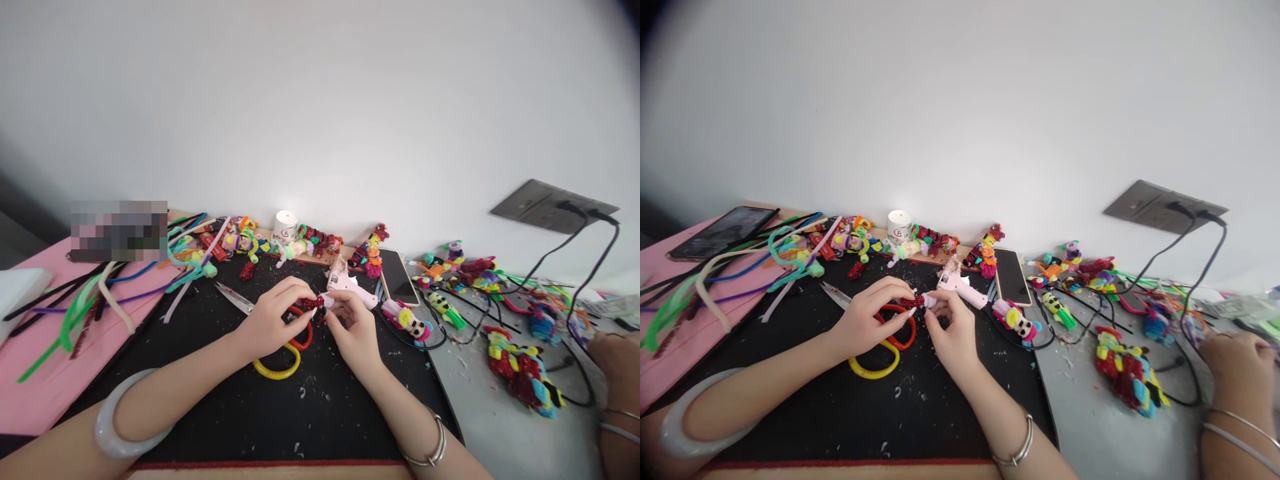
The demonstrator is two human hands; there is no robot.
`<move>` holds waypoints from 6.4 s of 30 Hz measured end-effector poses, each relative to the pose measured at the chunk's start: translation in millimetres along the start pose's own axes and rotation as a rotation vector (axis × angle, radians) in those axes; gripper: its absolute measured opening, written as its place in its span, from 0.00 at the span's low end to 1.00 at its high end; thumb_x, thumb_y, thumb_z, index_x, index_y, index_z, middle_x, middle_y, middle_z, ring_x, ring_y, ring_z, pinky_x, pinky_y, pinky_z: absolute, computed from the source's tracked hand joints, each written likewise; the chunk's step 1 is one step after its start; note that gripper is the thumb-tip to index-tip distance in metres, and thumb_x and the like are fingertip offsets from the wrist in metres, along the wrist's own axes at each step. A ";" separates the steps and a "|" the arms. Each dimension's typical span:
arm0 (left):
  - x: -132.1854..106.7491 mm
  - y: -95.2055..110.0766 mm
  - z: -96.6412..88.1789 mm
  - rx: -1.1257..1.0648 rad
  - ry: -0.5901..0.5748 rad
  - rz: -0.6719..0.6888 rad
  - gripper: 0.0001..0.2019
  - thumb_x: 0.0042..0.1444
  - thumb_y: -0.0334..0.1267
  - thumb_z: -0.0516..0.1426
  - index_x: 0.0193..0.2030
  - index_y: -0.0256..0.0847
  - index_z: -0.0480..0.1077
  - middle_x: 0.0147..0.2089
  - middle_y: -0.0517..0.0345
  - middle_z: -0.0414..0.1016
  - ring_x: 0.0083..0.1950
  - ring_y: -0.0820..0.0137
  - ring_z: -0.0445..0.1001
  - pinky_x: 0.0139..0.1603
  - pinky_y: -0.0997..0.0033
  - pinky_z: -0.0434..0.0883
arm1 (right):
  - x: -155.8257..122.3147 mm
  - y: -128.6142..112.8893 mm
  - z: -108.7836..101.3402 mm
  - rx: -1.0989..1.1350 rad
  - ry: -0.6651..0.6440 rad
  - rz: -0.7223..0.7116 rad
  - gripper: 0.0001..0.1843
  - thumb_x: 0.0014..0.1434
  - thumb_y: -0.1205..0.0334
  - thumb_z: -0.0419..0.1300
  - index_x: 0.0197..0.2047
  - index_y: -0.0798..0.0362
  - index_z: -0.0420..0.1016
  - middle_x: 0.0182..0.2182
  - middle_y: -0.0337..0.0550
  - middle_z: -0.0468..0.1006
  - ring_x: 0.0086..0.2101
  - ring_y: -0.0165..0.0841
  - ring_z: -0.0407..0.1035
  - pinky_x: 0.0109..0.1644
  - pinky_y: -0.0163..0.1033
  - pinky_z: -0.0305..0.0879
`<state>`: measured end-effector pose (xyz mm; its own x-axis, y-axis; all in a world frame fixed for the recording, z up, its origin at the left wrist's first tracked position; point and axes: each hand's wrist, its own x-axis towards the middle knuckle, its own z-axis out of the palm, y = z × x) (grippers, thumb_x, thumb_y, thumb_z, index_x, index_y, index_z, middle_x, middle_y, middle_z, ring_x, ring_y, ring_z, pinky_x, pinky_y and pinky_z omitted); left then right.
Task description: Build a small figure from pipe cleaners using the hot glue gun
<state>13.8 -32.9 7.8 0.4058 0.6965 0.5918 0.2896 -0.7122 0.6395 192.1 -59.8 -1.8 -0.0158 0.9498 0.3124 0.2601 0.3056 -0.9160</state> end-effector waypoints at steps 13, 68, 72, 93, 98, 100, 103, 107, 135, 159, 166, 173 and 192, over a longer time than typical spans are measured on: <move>1.1 -2.6 1.2 -0.004 0.018 -0.003 0.05 0.55 0.28 0.57 0.39 0.38 0.67 0.40 0.53 0.70 0.44 0.69 0.70 0.46 0.71 0.68 | -1.3 -2.2 1.1 -0.016 -0.005 -0.007 0.11 0.54 0.70 0.58 0.42 0.51 0.71 0.33 0.41 0.74 0.32 0.31 0.70 0.36 0.36 0.68; 3.6 -3.5 5.6 -0.452 -0.128 -0.522 0.03 0.55 0.36 0.57 0.34 0.39 0.67 0.29 0.63 0.71 0.27 0.72 0.77 0.31 0.73 0.76 | 1.2 -4.4 -2.2 -0.092 -0.095 -0.090 0.24 0.55 0.74 0.54 0.52 0.46 0.71 0.36 0.42 0.68 0.33 0.30 0.65 0.33 0.35 0.67; 3.1 -4.1 5.7 -0.452 -0.131 -0.519 0.04 0.55 0.37 0.56 0.33 0.39 0.67 0.28 0.63 0.71 0.26 0.72 0.77 0.31 0.73 0.76 | 1.4 -4.4 -1.9 -0.098 -0.091 -0.085 0.23 0.55 0.74 0.54 0.52 0.46 0.71 0.36 0.42 0.68 0.32 0.30 0.65 0.33 0.35 0.67; 3.7 -4.0 6.4 -0.465 -0.136 -0.527 0.04 0.55 0.37 0.56 0.33 0.40 0.66 0.28 0.63 0.71 0.26 0.72 0.76 0.30 0.73 0.76 | 1.3 -5.5 -2.4 -0.093 -0.097 -0.081 0.23 0.54 0.74 0.54 0.51 0.47 0.72 0.36 0.42 0.68 0.33 0.31 0.65 0.32 0.35 0.67; 4.0 -3.3 6.0 -0.466 -0.132 -0.523 0.03 0.55 0.36 0.56 0.33 0.40 0.66 0.28 0.64 0.71 0.26 0.73 0.76 0.30 0.73 0.76 | 1.1 -6.0 -2.5 -0.091 -0.102 -0.076 0.22 0.54 0.73 0.54 0.51 0.47 0.72 0.37 0.43 0.69 0.33 0.31 0.66 0.32 0.34 0.67; 4.0 -3.0 5.8 -0.470 -0.132 -0.523 0.03 0.55 0.35 0.56 0.33 0.40 0.66 0.28 0.64 0.70 0.26 0.73 0.76 0.30 0.73 0.76 | 0.9 -6.5 -2.4 -0.088 -0.099 -0.080 0.22 0.54 0.73 0.54 0.51 0.47 0.72 0.37 0.43 0.69 0.33 0.31 0.65 0.32 0.35 0.67; 3.6 -2.8 5.8 -0.472 -0.132 -0.528 0.03 0.55 0.35 0.56 0.34 0.40 0.65 0.28 0.63 0.71 0.26 0.73 0.77 0.30 0.73 0.76 | 1.0 -7.2 -2.2 -0.083 -0.099 -0.082 0.22 0.54 0.74 0.54 0.51 0.47 0.73 0.36 0.43 0.68 0.33 0.31 0.65 0.31 0.35 0.67; 2.4 -3.0 5.9 -0.489 -0.129 -0.538 0.05 0.56 0.36 0.56 0.38 0.41 0.63 0.29 0.63 0.72 0.27 0.71 0.78 0.30 0.71 0.77 | 1.5 -7.5 -2.1 -0.078 -0.104 -0.085 0.22 0.54 0.74 0.54 0.51 0.46 0.72 0.36 0.42 0.68 0.32 0.31 0.65 0.31 0.34 0.67; 2.2 -4.7 6.6 -0.480 -0.156 -0.521 0.05 0.57 0.35 0.55 0.40 0.39 0.65 0.30 0.62 0.71 0.28 0.71 0.77 0.32 0.70 0.77 | 1.4 -3.7 -1.4 -0.083 -0.110 -0.090 0.23 0.54 0.75 0.54 0.51 0.48 0.71 0.36 0.42 0.68 0.33 0.30 0.64 0.32 0.34 0.66; 1.2 -6.0 6.2 -0.463 -0.168 -0.497 0.06 0.58 0.36 0.54 0.42 0.40 0.66 0.31 0.62 0.72 0.28 0.71 0.78 0.33 0.71 0.77 | 1.3 -2.1 -1.5 -0.090 -0.117 -0.098 0.23 0.54 0.75 0.54 0.51 0.48 0.71 0.34 0.41 0.67 0.32 0.30 0.64 0.31 0.34 0.65; 1.1 -4.8 5.5 -0.458 -0.175 -0.503 0.06 0.58 0.37 0.54 0.42 0.40 0.66 0.32 0.61 0.73 0.28 0.71 0.78 0.33 0.71 0.77 | 1.2 -2.7 -2.1 -0.097 -0.118 -0.089 0.23 0.54 0.75 0.54 0.51 0.47 0.71 0.35 0.41 0.68 0.32 0.30 0.64 0.32 0.34 0.66; 0.9 -4.8 5.5 -0.459 -0.174 -0.502 0.06 0.58 0.37 0.54 0.42 0.40 0.66 0.32 0.61 0.72 0.28 0.71 0.78 0.33 0.71 0.77 | 0.9 -3.4 -2.0 -0.096 -0.117 -0.086 0.22 0.55 0.74 0.54 0.51 0.47 0.71 0.35 0.42 0.68 0.32 0.30 0.64 0.32 0.35 0.67; 1.2 -4.9 5.8 -0.463 -0.173 -0.505 0.06 0.58 0.37 0.53 0.41 0.40 0.67 0.32 0.61 0.73 0.28 0.71 0.78 0.33 0.71 0.77 | 0.9 -3.0 -1.3 -0.101 -0.111 -0.084 0.22 0.54 0.74 0.54 0.51 0.47 0.71 0.35 0.41 0.68 0.32 0.30 0.65 0.32 0.34 0.67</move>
<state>18.0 -29.1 2.6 0.4618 0.8806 0.1063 0.0960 -0.1688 0.9810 192.6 -60.0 1.6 -0.1464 0.9244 0.3523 0.3494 0.3815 -0.8558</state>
